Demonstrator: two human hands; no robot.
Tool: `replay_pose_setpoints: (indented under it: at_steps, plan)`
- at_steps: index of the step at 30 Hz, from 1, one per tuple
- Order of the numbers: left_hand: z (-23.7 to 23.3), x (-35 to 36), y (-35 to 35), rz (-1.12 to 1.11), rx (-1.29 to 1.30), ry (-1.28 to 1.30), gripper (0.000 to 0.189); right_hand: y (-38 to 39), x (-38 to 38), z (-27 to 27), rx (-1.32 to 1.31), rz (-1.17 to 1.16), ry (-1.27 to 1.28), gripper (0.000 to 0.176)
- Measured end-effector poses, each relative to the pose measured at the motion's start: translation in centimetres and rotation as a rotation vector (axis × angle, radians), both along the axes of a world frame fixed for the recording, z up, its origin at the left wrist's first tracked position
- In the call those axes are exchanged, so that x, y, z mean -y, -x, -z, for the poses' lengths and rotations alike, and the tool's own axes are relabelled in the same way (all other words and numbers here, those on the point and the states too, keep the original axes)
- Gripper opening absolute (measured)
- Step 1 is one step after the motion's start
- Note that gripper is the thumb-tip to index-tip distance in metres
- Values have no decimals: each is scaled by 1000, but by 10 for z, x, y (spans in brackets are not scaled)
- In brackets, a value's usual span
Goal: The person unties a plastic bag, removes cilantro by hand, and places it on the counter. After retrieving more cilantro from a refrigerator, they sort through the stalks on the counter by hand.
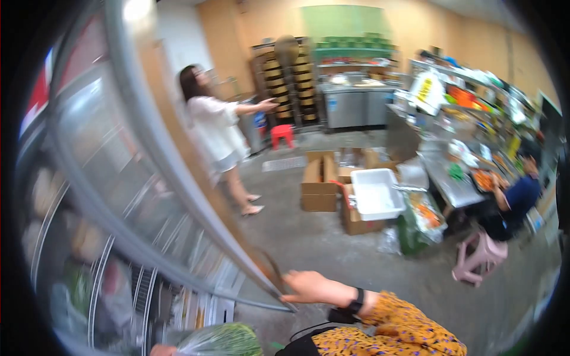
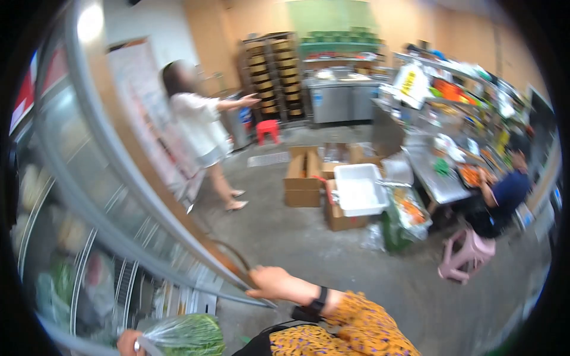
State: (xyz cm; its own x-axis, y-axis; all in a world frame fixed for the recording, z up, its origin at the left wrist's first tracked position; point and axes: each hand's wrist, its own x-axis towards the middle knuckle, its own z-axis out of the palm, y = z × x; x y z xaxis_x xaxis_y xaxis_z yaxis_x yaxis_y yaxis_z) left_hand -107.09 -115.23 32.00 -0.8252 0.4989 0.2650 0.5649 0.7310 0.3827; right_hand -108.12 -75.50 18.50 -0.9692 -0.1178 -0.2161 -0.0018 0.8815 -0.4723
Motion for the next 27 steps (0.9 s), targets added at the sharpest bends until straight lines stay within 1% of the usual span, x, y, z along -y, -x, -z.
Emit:
replay_pose_setpoints:
  at_steps: [1, 2, 3, 4, 5, 7, 8, 9, 10, 11, 12, 14, 16, 18, 19, 21, 22, 24, 25, 27]
  plan:
    - [-6, 1, 0, 17, -42, 41, 23, -4, 1, 3, 59, -177, 177, 64]
    - [-13, 0, 1, 25, -25, 45, 22, -7, 6, 6, 117, -273, 530, 64]
    - [-16, 6, 5, -2, 92, 78, 23, -4, 22, 2, 111, -328, 703, 66]
    - [1, 9, 24, 86, -165, -56, 18, 0, 38, -2, 112, -370, 876, 68]
    - [-8, 2, 30, 201, -260, -90, 16, 10, 54, 2, 143, -411, 868, 68]
    - [-22, 11, 39, 265, -176, -52, 15, 38, 91, 10, 71, -389, 993, 72]
    - [-28, 18, 46, 310, -143, -30, 19, 48, 108, 7, 90, -430, 983, 72]
    - [-34, 22, 52, 272, -151, -34, 19, 58, 123, 3, 251, -367, 1150, 72]
    - [-37, 23, 59, 284, -169, -66, 17, 67, 140, 0, 417, -286, 1306, 72]
    - [-40, 27, 66, 303, -186, -97, 15, 79, 169, 19, 300, -363, 1455, 68]
    - [-44, 32, 75, 288, -191, -98, 15, 86, 183, 19, 309, -377, 1449, 68]
    - [-47, 47, 91, 274, -241, -117, 17, 97, 207, 19, 846, -114, 1572, 68]
    - [-46, 66, 102, 234, -248, -135, 19, 108, 226, 27, 878, -89, 1618, 66]
    - [-47, 87, 111, 224, -304, -103, 21, 120, 249, 49, 1058, -94, 1888, 64]
    - [-47, 94, 112, 225, -304, -104, 21, 124, 261, 55, 1057, -93, 1887, 64]
    - [-47, 106, 114, 232, -273, -95, 23, 132, 289, 59, 1100, -139, 2134, 61]
    - [-46, 111, 118, 232, -271, -93, 23, 132, 300, 65, 1101, -139, 2136, 61]
    - [-46, 125, 123, 265, -329, -146, 26, 135, 322, 72, 517, -94, 1701, 55]
    - [-45, 130, 126, 290, -334, -165, 27, 138, 332, 72, 580, -153, 1680, 55]
    - [-37, 155, 129, 265, -349, -179, 28, 139, 334, 56, 584, -277, 1577, 52]
